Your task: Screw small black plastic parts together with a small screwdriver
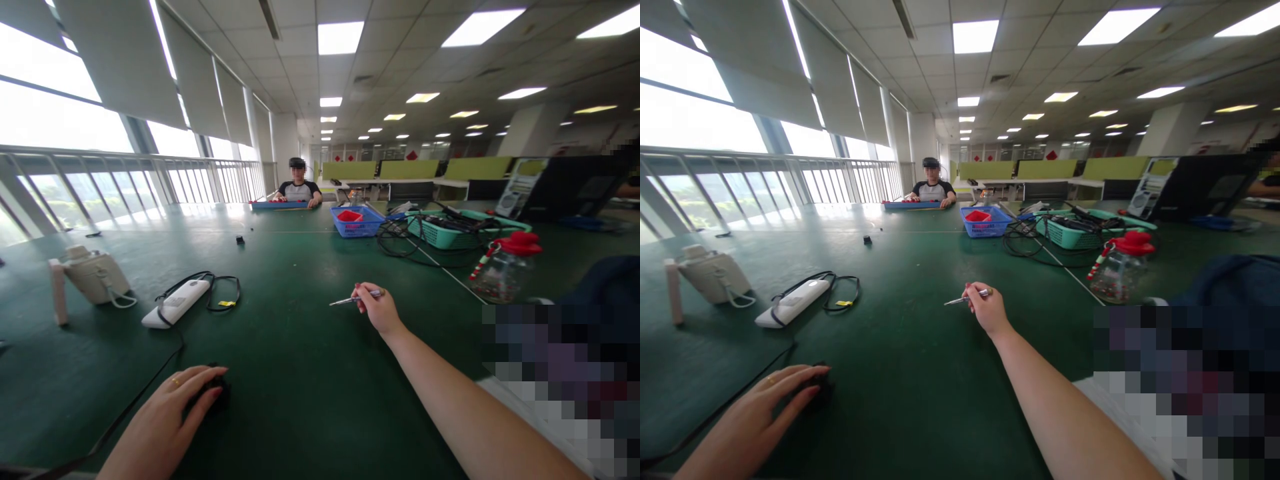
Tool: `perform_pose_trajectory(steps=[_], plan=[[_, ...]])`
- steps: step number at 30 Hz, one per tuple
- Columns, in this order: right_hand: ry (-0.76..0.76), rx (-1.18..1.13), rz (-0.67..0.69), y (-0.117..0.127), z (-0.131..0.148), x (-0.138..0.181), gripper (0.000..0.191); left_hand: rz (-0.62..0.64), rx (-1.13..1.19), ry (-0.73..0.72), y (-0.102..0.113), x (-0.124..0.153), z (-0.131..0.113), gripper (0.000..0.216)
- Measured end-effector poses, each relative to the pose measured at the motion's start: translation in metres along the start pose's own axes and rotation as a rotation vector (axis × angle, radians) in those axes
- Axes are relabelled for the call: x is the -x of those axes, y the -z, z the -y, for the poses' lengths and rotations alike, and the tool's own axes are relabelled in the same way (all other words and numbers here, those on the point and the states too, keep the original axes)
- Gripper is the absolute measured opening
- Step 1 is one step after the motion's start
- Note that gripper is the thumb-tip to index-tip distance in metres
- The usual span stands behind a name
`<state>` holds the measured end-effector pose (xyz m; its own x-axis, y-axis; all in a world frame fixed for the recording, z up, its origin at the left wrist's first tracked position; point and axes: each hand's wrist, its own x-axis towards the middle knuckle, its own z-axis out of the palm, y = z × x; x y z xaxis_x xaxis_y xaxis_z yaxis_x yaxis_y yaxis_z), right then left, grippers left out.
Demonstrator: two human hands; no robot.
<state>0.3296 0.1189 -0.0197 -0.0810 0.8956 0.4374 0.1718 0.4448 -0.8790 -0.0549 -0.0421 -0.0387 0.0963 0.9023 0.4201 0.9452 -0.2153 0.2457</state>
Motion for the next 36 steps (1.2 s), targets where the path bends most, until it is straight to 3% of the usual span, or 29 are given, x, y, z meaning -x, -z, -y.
perform_pose_trajectory(steps=[10,16,26,29,33,36], plan=[[0.009,0.001,-0.003,-0.001,0.002,0.0,0.035,-0.033,0.083,-0.072,0.004,0.001,-0.005,0.035],[0.013,0.001,-0.006,-0.001,0.002,0.0,0.036,-0.155,0.189,0.053,0.011,0.002,-0.001,0.038],[0.009,-0.004,0.008,0.0,0.001,0.0,0.037,-0.035,0.514,0.189,0.009,0.004,-0.003,0.044],[0.005,-0.002,0.002,0.0,0.0,0.0,0.037,-0.012,0.43,0.223,0.01,0.005,-0.004,0.049],[0.004,0.007,-0.018,-0.001,-0.001,0.0,0.04,-0.127,0.176,0.183,0.012,0.003,-0.013,0.051],[0.005,0.01,-0.017,-0.001,0.0,-0.001,0.04,-0.146,0.075,0.182,0.011,0.001,-0.021,0.051]])
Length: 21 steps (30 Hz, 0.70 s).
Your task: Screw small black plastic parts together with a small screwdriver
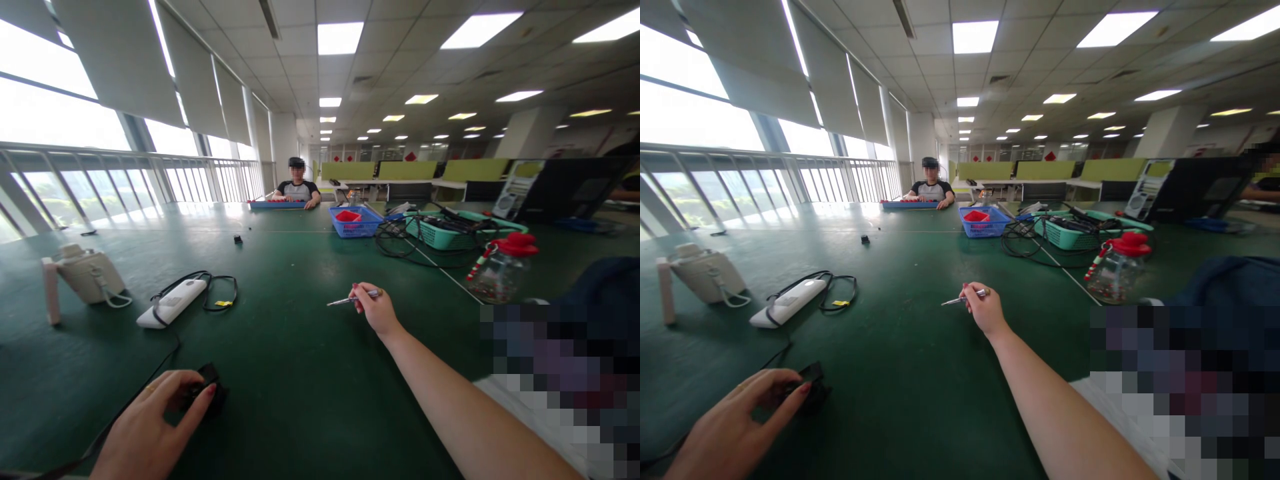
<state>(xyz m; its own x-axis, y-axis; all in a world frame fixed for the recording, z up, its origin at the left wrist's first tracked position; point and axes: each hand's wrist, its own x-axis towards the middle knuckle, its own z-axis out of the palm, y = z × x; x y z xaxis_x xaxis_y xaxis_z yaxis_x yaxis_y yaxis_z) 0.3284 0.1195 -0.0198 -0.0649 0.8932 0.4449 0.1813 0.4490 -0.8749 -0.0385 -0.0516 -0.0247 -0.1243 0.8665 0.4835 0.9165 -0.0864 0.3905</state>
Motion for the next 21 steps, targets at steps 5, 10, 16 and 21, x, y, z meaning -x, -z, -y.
perform_pose_trajectory(steps=[5,10,16,21], plan=[[0.0,-0.011,0.005,0.0,0.002,0.0,0.038,0.001,-0.118,0.022,-0.008,0.003,0.002,0.044],[-0.006,-0.008,0.012,0.0,0.002,0.001,0.038,0.026,-0.259,-0.216,-0.013,0.009,0.015,0.042],[-0.002,-0.009,0.01,0.0,0.002,0.001,0.039,0.091,-0.419,-0.383,-0.015,0.012,0.024,0.05],[-0.003,-0.004,0.016,0.001,0.001,0.001,0.039,0.106,-0.471,-0.394,-0.017,0.013,0.025,0.048]])
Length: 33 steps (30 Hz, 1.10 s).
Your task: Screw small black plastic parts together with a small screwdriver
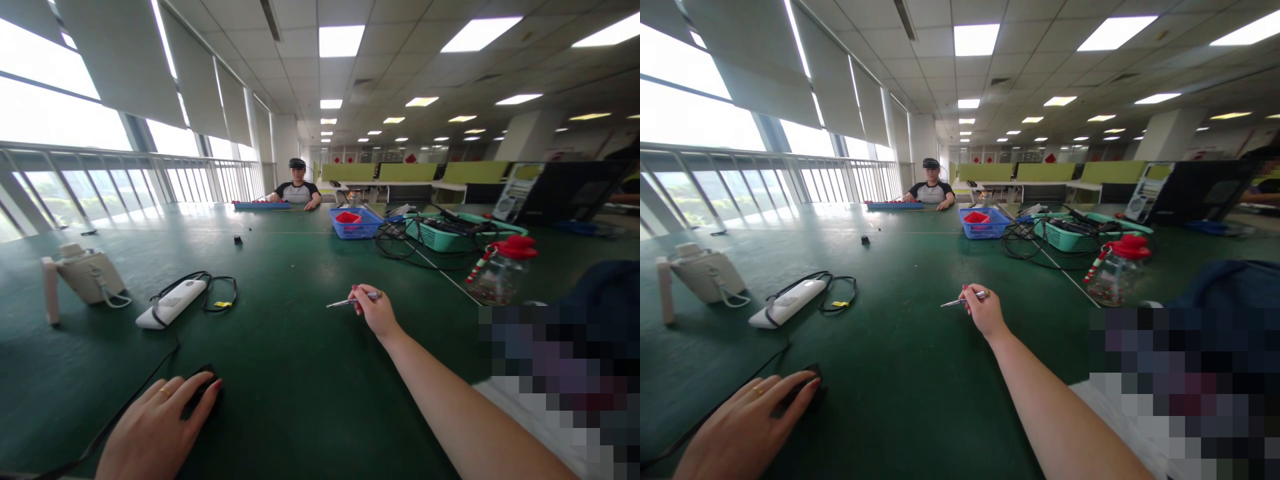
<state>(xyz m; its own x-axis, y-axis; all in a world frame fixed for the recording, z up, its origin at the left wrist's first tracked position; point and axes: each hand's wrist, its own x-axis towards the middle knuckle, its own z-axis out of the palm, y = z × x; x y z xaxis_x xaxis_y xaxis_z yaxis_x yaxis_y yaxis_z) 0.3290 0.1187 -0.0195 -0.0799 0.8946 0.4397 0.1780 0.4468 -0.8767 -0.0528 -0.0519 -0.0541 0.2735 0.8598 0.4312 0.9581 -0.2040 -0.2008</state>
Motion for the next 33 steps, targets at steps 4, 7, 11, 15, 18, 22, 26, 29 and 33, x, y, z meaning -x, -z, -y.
perform_pose_trajectory(steps=[4,7,11,15,18,22,26,29,33], plan=[[0.006,-0.008,-0.009,0.0,-0.002,-0.001,0.04,-0.03,0.001,-0.003,0.001,-0.001,-0.002,0.053],[-0.001,-0.012,-0.004,0.0,-0.003,-0.001,0.039,-0.043,0.067,0.068,0.003,-0.003,-0.005,0.052],[0.004,-0.003,-0.004,0.0,0.0,0.0,0.038,-0.057,0.169,0.162,0.005,-0.006,-0.006,0.057],[0.004,0.012,-0.012,0.0,0.003,0.001,0.038,-0.044,0.236,0.13,0.005,-0.012,-0.001,0.054],[0.0,0.016,-0.004,-0.001,0.005,0.001,0.039,-0.004,0.261,0.096,0.008,-0.019,0.004,0.048],[-0.009,0.018,0.006,0.0,0.004,0.001,0.039,0.023,0.279,0.04,0.01,-0.025,0.008,0.042],[-0.023,0.0,0.015,0.001,0.003,0.001,0.039,0.053,0.284,0.057,0.008,-0.025,0.006,0.039],[-0.023,-0.005,0.019,0.0,0.004,0.001,0.039,0.08,0.285,0.111,0.006,-0.023,0.004,0.038],[-0.03,0.004,0.015,0.0,0.007,0.001,0.039,0.122,0.283,0.155,0.005,-0.019,0.004,0.04]])
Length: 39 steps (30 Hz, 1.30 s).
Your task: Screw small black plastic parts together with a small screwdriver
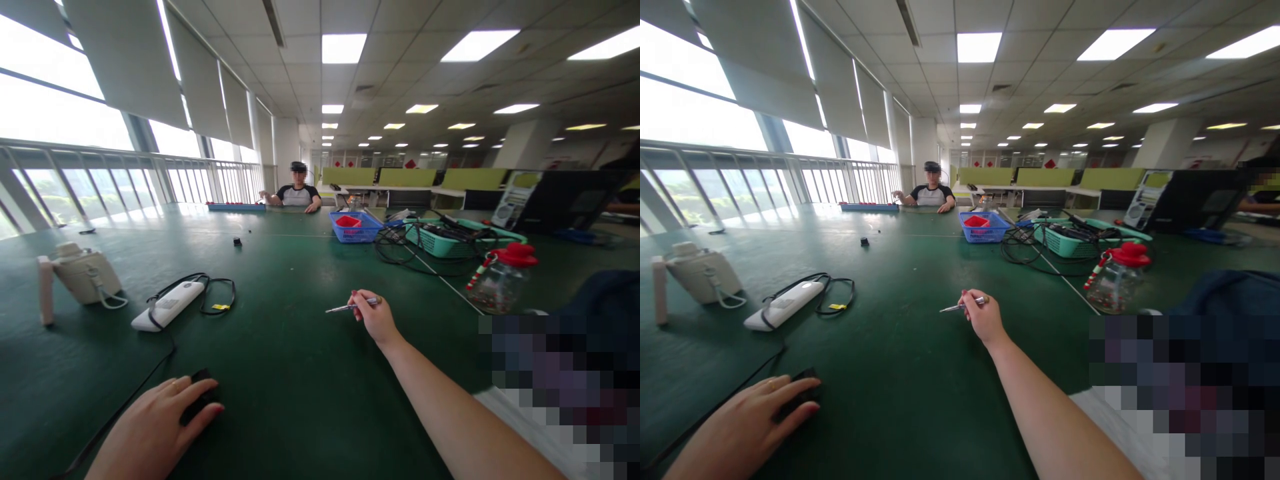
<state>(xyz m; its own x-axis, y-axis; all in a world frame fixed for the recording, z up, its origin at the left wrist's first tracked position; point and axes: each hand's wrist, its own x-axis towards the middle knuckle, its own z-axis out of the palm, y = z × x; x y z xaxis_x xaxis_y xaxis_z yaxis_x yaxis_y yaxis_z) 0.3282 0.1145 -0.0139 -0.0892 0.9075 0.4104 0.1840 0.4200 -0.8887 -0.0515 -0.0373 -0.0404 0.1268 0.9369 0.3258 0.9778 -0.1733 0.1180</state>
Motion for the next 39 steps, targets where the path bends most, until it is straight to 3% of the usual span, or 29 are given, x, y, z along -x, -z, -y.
perform_pose_trajectory(steps=[3,8,10,14,18,25,39], plan=[[0.004,-0.011,-0.014,0.0,0.001,0.001,0.038,-0.042,0.017,0.011,0.001,0.003,0.008,0.042],[-0.036,-0.163,-0.072,-0.003,-0.002,-0.002,0.036,-0.232,0.103,0.096,-0.003,0.003,0.03,0.048],[-0.109,-0.379,-0.191,-0.003,-0.004,-0.006,0.032,-0.257,0.132,0.112,-0.01,0.002,0.038,0.046],[-0.441,-0.864,-0.613,0.008,-0.007,-0.017,0.026,-0.257,0.123,0.101,-0.029,0.002,0.045,0.042],[-0.504,-0.898,-0.734,0.025,-0.012,-0.022,0.022,-0.235,0.102,0.054,-0.041,0.004,0.046,0.041],[-0.547,-0.902,-0.725,0.031,-0.018,-0.02,0.024,-0.233,0.058,-0.031,-0.046,0.004,0.046,0.035],[-0.532,-0.895,-0.642,0.029,-0.021,-0.02,0.023,-0.233,0.109,0.025,-0.046,0.004,0.043,0.035]])
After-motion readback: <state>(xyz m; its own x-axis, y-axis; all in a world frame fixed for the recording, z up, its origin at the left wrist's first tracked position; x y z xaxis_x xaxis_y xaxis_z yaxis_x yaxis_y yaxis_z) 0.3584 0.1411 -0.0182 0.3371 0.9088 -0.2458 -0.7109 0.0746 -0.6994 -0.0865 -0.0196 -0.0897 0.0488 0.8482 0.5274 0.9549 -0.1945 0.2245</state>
